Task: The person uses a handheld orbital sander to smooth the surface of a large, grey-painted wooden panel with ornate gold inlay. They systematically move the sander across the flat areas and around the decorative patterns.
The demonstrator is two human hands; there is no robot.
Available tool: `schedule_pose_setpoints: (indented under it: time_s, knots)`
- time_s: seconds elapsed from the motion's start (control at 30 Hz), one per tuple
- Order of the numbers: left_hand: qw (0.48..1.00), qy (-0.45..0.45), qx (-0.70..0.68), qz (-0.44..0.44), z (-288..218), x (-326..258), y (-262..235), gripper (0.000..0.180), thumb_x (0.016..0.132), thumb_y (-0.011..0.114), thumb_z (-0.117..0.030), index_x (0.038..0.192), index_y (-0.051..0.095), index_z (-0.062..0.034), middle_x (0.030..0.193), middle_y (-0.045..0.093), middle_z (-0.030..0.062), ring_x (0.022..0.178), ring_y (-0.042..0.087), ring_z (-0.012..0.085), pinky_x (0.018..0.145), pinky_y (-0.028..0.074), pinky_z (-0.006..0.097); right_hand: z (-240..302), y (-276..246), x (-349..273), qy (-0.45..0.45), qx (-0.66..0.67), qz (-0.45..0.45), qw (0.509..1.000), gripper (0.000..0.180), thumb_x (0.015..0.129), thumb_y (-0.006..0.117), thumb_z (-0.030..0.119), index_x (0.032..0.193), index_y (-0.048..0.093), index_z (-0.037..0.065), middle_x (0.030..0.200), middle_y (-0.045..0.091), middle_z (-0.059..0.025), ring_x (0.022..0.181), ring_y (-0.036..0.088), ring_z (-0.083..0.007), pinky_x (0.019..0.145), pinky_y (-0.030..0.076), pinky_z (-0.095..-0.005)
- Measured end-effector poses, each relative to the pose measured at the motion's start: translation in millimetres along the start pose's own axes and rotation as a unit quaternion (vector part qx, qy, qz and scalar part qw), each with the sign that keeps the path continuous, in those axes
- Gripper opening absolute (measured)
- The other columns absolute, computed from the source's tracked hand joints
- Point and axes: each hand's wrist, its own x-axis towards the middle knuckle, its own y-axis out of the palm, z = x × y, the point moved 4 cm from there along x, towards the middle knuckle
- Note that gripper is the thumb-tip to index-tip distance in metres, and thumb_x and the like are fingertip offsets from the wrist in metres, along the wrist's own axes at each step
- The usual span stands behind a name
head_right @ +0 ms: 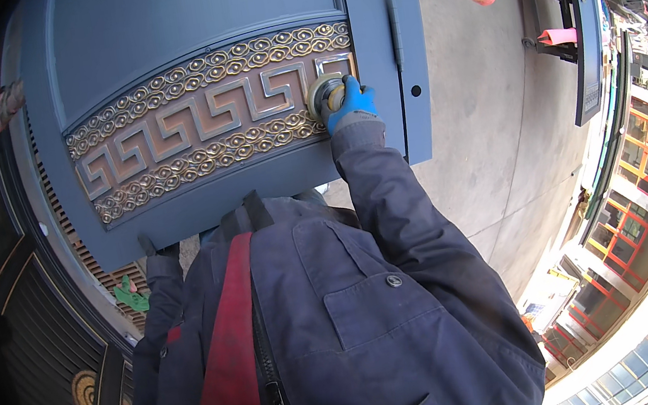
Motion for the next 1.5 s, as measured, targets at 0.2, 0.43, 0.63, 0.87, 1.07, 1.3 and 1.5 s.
schedule_pose_setpoints:
  time_s: [0.2, 0.43, 0.63, 0.87, 1.07, 1.3, 1.5]
  knots:
    - [1.000, -0.001, -0.004, 0.001, 1, 2, -4, 0.087, 0.099, 0.053, -0.069, 0.160, 0.035, -0.0104, 0.161, 0.043, 0.0132, 0.144, 0.044, 0.0366, 0.121, 0.040, 0.054, 3, 3, 4, -0.022, 0.004, 0.000, 1.000, 0.082, 0.079, 0.089, 0.029, 0.149, 0.052, 0.009, 0.138, 0.050, -0.0266, 0.118, 0.064, -0.0451, 0.103, 0.056, -0.0444]
    - [1.000, -0.003, -0.010, 0.011, 1, 8, -4, 0.086, 0.099, 0.052, -0.068, 0.160, 0.035, -0.0102, 0.161, 0.043, 0.0133, 0.144, 0.044, 0.0364, 0.121, 0.040, 0.054, 7, 2, 6, -0.001, -0.039, 0.029, 0.999, 0.081, 0.080, 0.088, 0.030, 0.149, 0.052, 0.009, 0.137, 0.050, -0.0262, 0.117, 0.065, -0.0450, 0.100, 0.057, -0.0453]
    - [1.000, -0.005, -0.009, 0.014, 1, 10, -7, 0.085, 0.100, 0.051, -0.068, 0.160, 0.035, -0.0100, 0.161, 0.043, 0.0134, 0.144, 0.044, 0.0362, 0.121, 0.040, 0.054, 9, -4, 12, -0.021, -0.052, -0.004, 0.998, 0.079, 0.081, 0.088, 0.032, 0.149, 0.053, 0.010, 0.138, 0.049, -0.0266, 0.118, 0.065, -0.0455, 0.101, 0.057, -0.0453]
    - [1.000, -0.003, -0.012, 0.017, 2, 12, -8, 0.084, 0.100, 0.050, -0.067, 0.160, 0.036, -0.0098, 0.161, 0.043, 0.0135, 0.144, 0.044, 0.0360, 0.121, 0.039, 0.053, 19, -5, 30, -0.027, -0.056, -0.010, 0.998, 0.085, 0.081, 0.089, 0.035, 0.151, 0.050, 0.008, 0.142, 0.047, -0.0261, 0.121, 0.064, -0.0454, 0.101, 0.057, -0.0454]
    - [1.000, 0.000, -0.020, 0.020, 3, 15, -8, 0.084, 0.100, 0.049, -0.067, 0.160, 0.036, -0.0096, 0.161, 0.043, 0.0136, 0.144, 0.044, 0.0358, 0.121, 0.039, 0.053, 13, -1, 11, -0.023, -0.087, 0.038, 0.995, 0.085, 0.080, 0.089, 0.036, 0.150, 0.050, 0.009, 0.139, 0.048, -0.0299, 0.119, 0.064, -0.0484, 0.102, 0.057, -0.0464]
    - [1.000, 0.003, -0.018, 0.024, 3, 17, -7, 0.083, 0.101, 0.048, -0.067, 0.159, 0.036, -0.0094, 0.161, 0.044, 0.0137, 0.144, 0.044, 0.0356, 0.121, 0.039, 0.053, 23, -4, 26, -0.055, 0.003, -0.042, 0.998, 0.086, 0.080, 0.089, 0.034, 0.151, 0.048, 0.009, 0.140, 0.050, -0.0270, 0.123, 0.063, -0.0442, 0.103, 0.056, -0.0466]
    - [0.999, 0.004, -0.024, 0.026, 5, 18, -6, 0.082, 0.101, 0.047, -0.066, 0.159, 0.036, -0.0092, 0.161, 0.044, 0.0138, 0.144, 0.044, 0.0354, 0.121, 0.039, 0.053, 12, 7, 10, -0.043, -0.069, 0.017, 0.996, 0.088, 0.079, 0.089, 0.033, 0.153, 0.048, 0.012, 0.142, 0.048, -0.0269, 0.122, 0.063, -0.0465, 0.102, 0.056, -0.0478]
